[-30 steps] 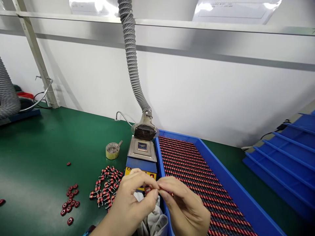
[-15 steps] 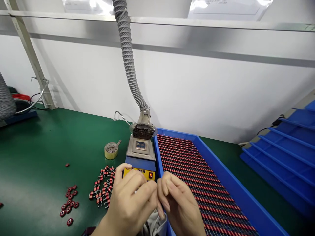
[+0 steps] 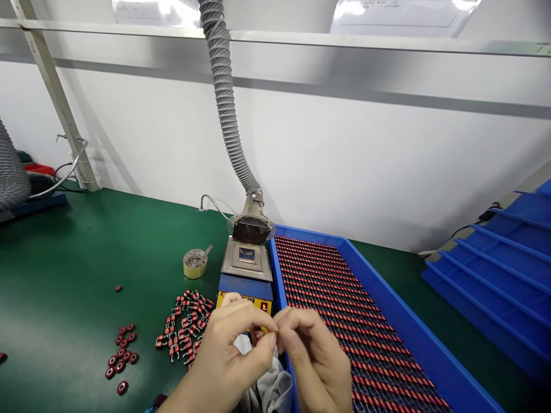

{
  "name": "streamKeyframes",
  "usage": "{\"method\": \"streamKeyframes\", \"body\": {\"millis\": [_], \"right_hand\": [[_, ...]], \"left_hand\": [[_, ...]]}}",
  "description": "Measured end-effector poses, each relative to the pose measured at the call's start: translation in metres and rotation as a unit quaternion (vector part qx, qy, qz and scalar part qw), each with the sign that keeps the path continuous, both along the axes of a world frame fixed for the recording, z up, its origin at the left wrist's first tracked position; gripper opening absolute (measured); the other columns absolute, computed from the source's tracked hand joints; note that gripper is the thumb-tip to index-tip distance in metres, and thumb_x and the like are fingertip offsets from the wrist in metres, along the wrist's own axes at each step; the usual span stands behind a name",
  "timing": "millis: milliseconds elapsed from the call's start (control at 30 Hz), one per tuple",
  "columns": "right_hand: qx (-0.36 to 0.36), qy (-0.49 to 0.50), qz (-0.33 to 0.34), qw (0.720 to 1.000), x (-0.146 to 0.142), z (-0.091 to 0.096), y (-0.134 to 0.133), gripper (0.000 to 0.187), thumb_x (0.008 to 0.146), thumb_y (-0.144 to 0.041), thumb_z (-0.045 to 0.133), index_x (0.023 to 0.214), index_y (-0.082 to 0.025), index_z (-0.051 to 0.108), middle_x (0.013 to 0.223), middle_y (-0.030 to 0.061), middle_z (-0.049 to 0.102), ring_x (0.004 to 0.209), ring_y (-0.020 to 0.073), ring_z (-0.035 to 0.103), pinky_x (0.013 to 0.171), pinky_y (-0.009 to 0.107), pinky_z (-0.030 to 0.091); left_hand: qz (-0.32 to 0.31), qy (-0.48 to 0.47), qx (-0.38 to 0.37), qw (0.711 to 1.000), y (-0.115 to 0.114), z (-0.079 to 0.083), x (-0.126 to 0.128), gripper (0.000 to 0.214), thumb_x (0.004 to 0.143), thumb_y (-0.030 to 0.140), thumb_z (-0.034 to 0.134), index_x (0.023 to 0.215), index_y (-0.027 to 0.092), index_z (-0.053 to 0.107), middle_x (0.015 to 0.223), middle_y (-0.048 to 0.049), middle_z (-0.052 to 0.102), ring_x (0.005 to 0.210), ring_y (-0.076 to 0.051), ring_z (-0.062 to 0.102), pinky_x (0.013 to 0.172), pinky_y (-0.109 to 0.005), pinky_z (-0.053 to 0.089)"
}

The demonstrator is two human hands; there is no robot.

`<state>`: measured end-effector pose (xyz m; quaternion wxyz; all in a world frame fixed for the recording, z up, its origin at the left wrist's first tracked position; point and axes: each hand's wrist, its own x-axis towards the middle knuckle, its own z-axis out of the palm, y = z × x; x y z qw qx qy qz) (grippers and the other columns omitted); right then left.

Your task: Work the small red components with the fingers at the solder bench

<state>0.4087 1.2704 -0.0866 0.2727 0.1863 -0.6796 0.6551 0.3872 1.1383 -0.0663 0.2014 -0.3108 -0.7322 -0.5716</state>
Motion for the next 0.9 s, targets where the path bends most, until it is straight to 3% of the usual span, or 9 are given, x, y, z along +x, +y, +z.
{"method": "streamKeyframes", "body": {"millis": [133,200,267,333,400,467,567,733,900], "right_hand": [[-0.105,-0.008,-0.032,0.994,0.000,0.002,0.006,0.019,0.096,-0.023,0.048,0.079,-0.021,0.056,0.063,-0.0024,0.052,0.061,0.0113,0.055,0.059,0.021,0.045],[-0.115,-0.041,0.002,0.993,-0.003,0.002,0.004,0.016,0.094,-0.025,0.053,0.079,-0.021,0.060,0.067,-0.0010,0.055,0.066,0.0113,0.056,0.064,0.021,0.046],[-0.158,-0.091,0.088,0.979,-0.006,0.003,-0.003,0.010,0.088,-0.028,0.062,0.081,-0.022,0.062,0.077,0.0007,0.058,0.077,0.0135,0.058,0.072,0.023,0.049],[-0.234,-0.142,0.158,0.949,-0.008,0.004,-0.014,0.012,0.078,-0.029,0.073,0.081,-0.023,0.063,0.086,0.0013,0.060,0.086,0.0156,0.059,0.080,0.026,0.049],[-0.304,-0.190,0.178,0.916,-0.008,0.005,-0.026,0.018,0.071,-0.027,0.079,0.080,-0.024,0.064,0.088,0.0007,0.062,0.088,0.0148,0.060,0.083,0.026,0.049],[-0.341,-0.217,0.166,0.899,-0.009,0.005,-0.034,0.019,0.068,-0.027,0.083,0.078,-0.023,0.067,0.086,0.0004,0.063,0.086,0.0136,0.061,0.082,0.024,0.049],[-0.355,-0.228,0.142,0.895,-0.009,0.005,-0.037,0.021,0.064,-0.028,0.086,0.078,-0.022,0.071,0.087,0.0016,0.066,0.086,0.0145,0.062,0.079,0.023,0.050],[-0.346,-0.229,0.135,0.900,-0.011,0.002,-0.033,0.022,0.064,-0.028,0.085,0.080,-0.021,0.073,0.084,0.0031,0.067,0.078,0.0151,0.063,0.076,0.026,0.052],[-0.324,-0.215,0.156,0.908,-0.011,0.003,-0.034,0.019,0.064,-0.025,0.084,0.076,-0.019,0.071,0.080,0.0020,0.064,0.070,0.0128,0.060,0.069,0.024,0.051]], "left_hand": [[-0.021,-0.042,0.041,0.998,-0.002,-0.003,-0.002,0.015,0.077,0.010,0.054,0.067,0.018,0.060,0.059,0.0051,0.059,0.058,-0.008,0.050,0.063,-0.024,0.036],[-0.057,-0.119,0.100,0.986,-0.002,-0.008,-0.004,0.012,0.080,0.016,0.058,0.071,0.020,0.064,0.066,0.0026,0.061,0.068,-0.011,0.054,0.070,-0.025,0.039],[-0.098,-0.203,0.174,0.959,0.000,-0.014,-0.006,0.009,0.081,0.024,0.064,0.074,0.022,0.069,0.087,-0.0014,0.064,0.092,-0.016,0.058,0.083,-0.026,0.041],[-0.130,-0.269,0.244,0.923,0.003,-0.017,-0.007,0.010,0.078,0.030,0.069,0.072,0.023,0.071,0.108,-0.0036,0.060,0.113,-0.020,0.052,0.094,-0.028,0.039],[-0.151,-0.314,0.298,0.889,0.006,-0.017,-0.009,0.012,0.076,0.033,0.072,0.071,0.022,0.072,0.112,-0.0040,0.059,0.115,-0.020,0.051,0.096,-0.028,0.039],[-0.160,-0.325,0.327,0.873,0.007,-0.016,-0.010,0.012,0.075,0.032,0.073,0.071,0.021,0.072,0.103,-0.0045,0.062,0.108,-0.019,0.056,0.093,-0.028,0.041],[-0.138,-0.301,0.309,0.892,0.002,-0.014,-0.014,0.009,0.076,0.029,0.072,0.073,0.021,0.072,0.089,-0.0044,0.067,0.101,-0.019,0.059,0.088,-0.027,0.045],[-0.083,-0.250,0.240,0.934,-0.011,-0.013,-0.018,0.010,0.078,0.028,0.070,0.074,0.019,0.072,0.091,-0.0053,0.070,0.091,-0.016,0.061,0.080,-0.024,0.047],[-0.102,-0.265,0.274,0.919,-0.015,-0.012,-0.019,0.014,0.079,0.029,0.071,0.069,0.020,0.070,0.083,-0.0011,0.068,0.092,-0.013,0.060,0.081,-0.019,0.045]]}}
